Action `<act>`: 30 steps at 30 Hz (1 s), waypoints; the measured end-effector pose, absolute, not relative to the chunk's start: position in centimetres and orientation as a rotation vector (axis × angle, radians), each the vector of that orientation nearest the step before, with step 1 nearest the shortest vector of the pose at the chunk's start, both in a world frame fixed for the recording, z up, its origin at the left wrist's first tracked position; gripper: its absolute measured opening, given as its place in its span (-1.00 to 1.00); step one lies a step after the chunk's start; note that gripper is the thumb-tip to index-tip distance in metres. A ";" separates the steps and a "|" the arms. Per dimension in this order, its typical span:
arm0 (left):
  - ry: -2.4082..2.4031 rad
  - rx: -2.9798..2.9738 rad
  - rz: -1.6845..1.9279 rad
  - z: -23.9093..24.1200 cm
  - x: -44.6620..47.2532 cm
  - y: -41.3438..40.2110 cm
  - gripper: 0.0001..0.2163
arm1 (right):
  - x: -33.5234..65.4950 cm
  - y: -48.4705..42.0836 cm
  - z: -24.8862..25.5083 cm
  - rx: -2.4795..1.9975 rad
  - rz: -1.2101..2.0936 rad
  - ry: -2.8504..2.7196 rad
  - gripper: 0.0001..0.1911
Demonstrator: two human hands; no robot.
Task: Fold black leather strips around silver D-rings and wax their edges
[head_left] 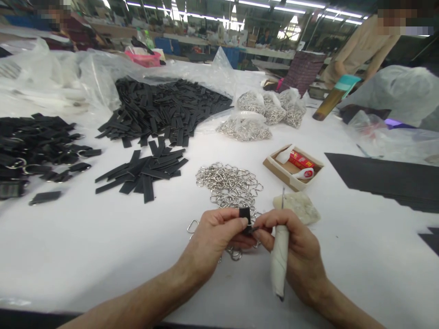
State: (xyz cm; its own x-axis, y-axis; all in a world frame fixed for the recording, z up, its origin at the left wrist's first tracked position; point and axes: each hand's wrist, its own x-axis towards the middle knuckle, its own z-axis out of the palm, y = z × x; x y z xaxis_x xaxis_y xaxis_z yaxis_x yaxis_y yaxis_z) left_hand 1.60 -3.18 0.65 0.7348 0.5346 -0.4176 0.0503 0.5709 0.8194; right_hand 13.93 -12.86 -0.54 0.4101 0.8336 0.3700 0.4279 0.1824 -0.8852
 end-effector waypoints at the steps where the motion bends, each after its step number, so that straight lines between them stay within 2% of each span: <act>1: 0.710 0.966 0.314 0.8 1.6 -3.4 -0.87 | 13.9 -12.8 -0.4 -1.447 0.435 -1.162 -0.87; 7: 0.701 1.123 0.370 1.5 1.4 -4.0 -0.81 | 14.3 -12.6 0.3 -1.511 0.541 -1.036 -0.92; 13: 0.702 1.216 0.334 1.2 1.3 -4.3 -0.89 | 14.5 -12.6 0.2 -1.489 0.651 -0.981 -0.88; 30: 0.705 1.320 0.312 1.3 1.3 -4.1 -0.84 | 14.3 -12.3 0.1 -1.422 0.716 -0.875 -0.87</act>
